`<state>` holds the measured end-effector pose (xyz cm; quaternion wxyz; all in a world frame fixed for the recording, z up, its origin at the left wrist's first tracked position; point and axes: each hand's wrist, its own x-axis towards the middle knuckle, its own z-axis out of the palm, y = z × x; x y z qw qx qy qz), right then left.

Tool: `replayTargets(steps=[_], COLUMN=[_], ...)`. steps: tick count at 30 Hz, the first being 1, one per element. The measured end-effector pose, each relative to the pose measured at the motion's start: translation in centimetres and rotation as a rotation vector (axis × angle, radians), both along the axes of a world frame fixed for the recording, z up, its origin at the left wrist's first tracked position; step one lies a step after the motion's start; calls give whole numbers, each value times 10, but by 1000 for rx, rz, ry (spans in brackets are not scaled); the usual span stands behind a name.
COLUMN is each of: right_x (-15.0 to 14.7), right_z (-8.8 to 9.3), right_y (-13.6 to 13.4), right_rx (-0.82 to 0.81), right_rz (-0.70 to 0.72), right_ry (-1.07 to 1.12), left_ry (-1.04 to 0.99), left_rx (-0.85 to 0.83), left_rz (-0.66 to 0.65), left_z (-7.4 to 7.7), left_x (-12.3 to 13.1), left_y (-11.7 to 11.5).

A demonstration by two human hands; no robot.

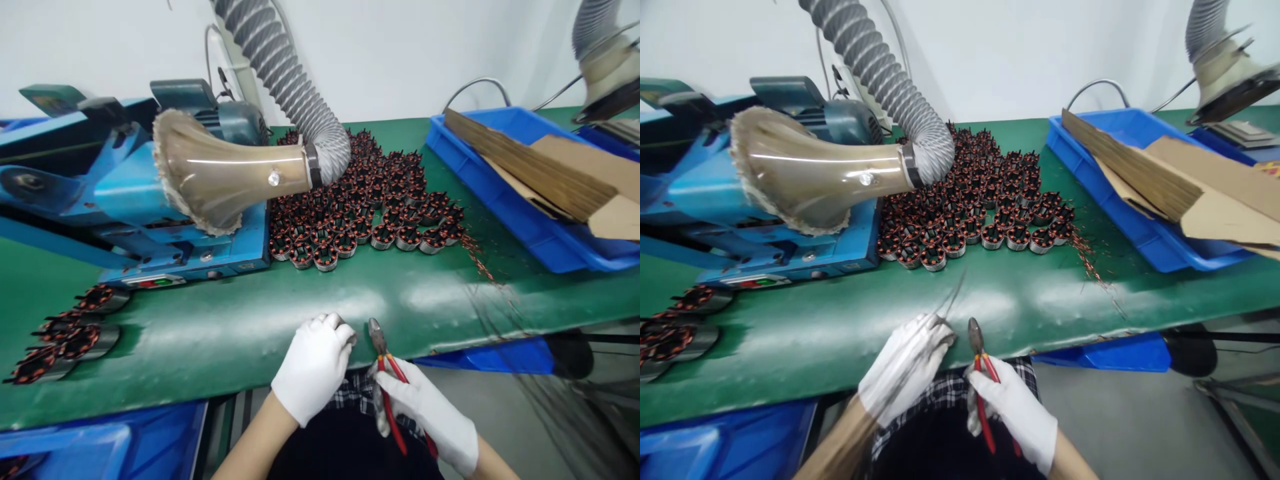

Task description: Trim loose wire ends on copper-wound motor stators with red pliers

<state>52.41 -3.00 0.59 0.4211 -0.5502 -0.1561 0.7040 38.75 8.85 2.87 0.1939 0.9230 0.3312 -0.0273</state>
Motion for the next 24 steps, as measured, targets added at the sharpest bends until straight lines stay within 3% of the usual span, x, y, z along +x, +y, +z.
replayTargets(steps=[4, 8, 10, 12, 13, 15, 19, 21, 24], right_x=[-10, 7, 42, 85, 106, 137, 141, 127, 105], right_z=[3, -6, -10, -8, -4, 7, 26, 23, 8], right_y=[14, 42, 55, 63, 66, 69, 64, 61, 64], right_rx=[83, 211, 258, 300, 325, 371, 320, 209, 52], right_rz=[-47, -289, -412, -531, -585, -628, -342, -164, 8], right_ry=[460, 508, 328, 3, -191, -311, -786, -1096, -1461], left_ry=[-25, -5, 100, 150, 142, 76, -148, -241, -260], left_rx=[102, 285, 218, 56, -20, -106, -76, -30, 12], left_rz=[108, 229, 252, 282, 303, 338, 310, 233, 10], left_z=[5, 12, 13, 11, 9, 3, -1, 0, -4], left_x=[-20, -53, -65, -66, -62, -47, -4, 12, 31], left_y=[14, 19, 17, 14, 13, 14, 20, 22, 23])
